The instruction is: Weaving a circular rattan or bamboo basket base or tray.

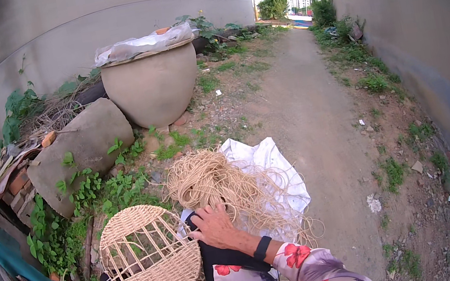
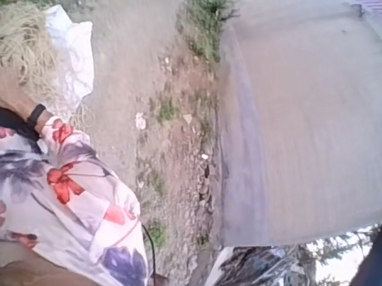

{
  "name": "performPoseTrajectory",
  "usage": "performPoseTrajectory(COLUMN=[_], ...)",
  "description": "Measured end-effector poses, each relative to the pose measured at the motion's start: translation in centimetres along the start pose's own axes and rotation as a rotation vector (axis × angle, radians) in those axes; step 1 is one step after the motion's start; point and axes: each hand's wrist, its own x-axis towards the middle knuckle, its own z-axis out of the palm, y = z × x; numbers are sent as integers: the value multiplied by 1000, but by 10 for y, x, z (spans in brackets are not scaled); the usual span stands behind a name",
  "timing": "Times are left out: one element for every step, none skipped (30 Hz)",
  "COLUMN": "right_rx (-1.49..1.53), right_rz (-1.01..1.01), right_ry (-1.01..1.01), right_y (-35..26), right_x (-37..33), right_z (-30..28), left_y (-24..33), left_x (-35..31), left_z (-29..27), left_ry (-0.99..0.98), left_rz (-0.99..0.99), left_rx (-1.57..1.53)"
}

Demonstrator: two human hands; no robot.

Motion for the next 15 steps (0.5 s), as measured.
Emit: performPoseTrajectory(right_rx=[6,11,1,83,165,157,72,-12,-125,-236,-245,-305,-360,-254,-146], right_rz=[-21,-42,-26,-40,-42,-20,61,139,256,373,383,421,454,379,303], right_ry=[-83,-164,-158,-162,-172,-174,-189,-202,-244,-283,-280,-289,-296,-176,-57], right_y=[-6,-8,-4,0,6,22,45,69,96,112,118,122,122,110,88], right_x=[1,-1,-5,-10,-19,-31,-44,-59,-79,-87,-91,-94,-92,-80,-60], right_z=[8,11,12,14,18,15,5,-1,-7,-14,-11,-6,0,7,14], left_y=[2,4,3,-13,5,25,35,38,42,45,48,54,56,55,52], left_x=[0,1,2,6,-1,-8,-11,-14,-15,-14,-15,-15,-15,-14,-14], left_z=[3,5,5,-1,0,-2,-6,-10,-10,-9,-9,-11,-11,-10,-8], left_ry=[9,17,15,9,9,8,-3,-3,2,8,-10,-41,-45,-53,-61], left_rz=[21,43,30,19,35,54,26,24,46,71,37,-21,-13,-4,1], left_rx=[45,88,60,-23,83,187,222,220,229,239,232,359,369,380,383])
